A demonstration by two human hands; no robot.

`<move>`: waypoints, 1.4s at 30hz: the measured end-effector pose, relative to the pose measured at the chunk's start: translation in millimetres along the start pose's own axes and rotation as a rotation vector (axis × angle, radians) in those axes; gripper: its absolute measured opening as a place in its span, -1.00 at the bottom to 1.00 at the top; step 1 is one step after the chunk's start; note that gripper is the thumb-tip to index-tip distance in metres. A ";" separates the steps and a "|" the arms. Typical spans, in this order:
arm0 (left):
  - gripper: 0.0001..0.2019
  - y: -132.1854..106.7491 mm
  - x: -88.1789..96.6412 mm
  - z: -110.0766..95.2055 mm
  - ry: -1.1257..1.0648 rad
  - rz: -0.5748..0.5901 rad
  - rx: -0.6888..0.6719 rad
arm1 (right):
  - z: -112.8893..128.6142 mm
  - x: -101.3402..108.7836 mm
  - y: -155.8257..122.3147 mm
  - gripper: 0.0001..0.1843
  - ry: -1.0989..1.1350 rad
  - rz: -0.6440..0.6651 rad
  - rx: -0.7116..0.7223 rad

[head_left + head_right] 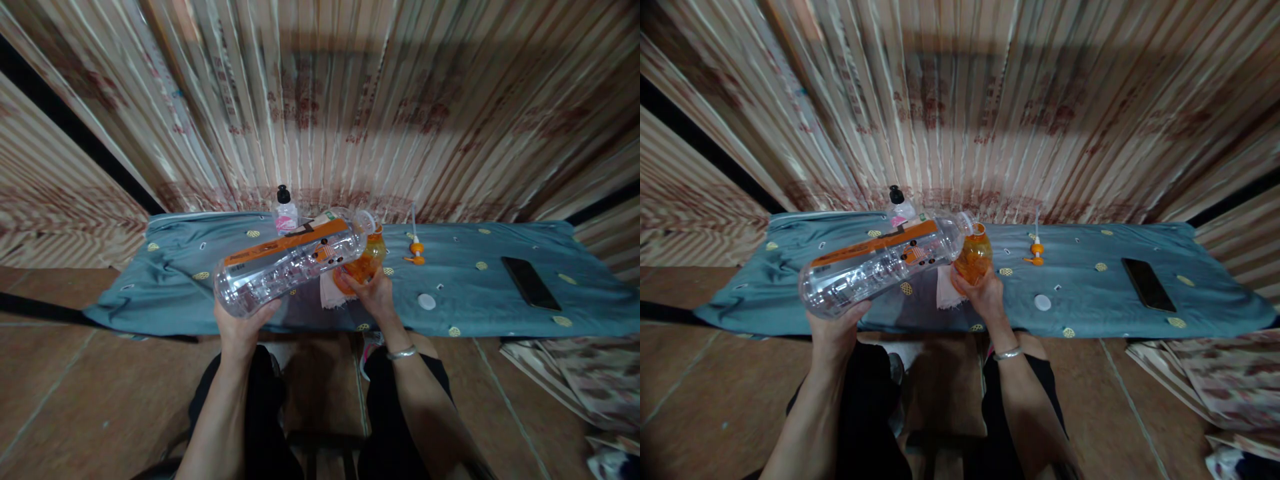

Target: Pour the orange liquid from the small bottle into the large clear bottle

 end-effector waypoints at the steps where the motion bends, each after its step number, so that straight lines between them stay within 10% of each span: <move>1: 0.11 0.1 -0.1 -0.4 -0.009 -0.006 -0.003 | 0.0 -0.1 0.4 -0.12 -0.003 0.007 -0.012; 42: -0.01 -0.6 -1.4 -0.5 -0.044 -0.007 -0.008 | -4.4 -3.6 4.4 -0.19 -0.061 0.008 0.020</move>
Point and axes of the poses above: each hand's wrist, its own y-axis towards the middle knuckle, its own x-axis out of the back of the hand, z = x × y, the point moved 5 cm from there along y, towards the middle knuckle, and after that the axes turned 10 degrees about -x, right-handed, at the moved point
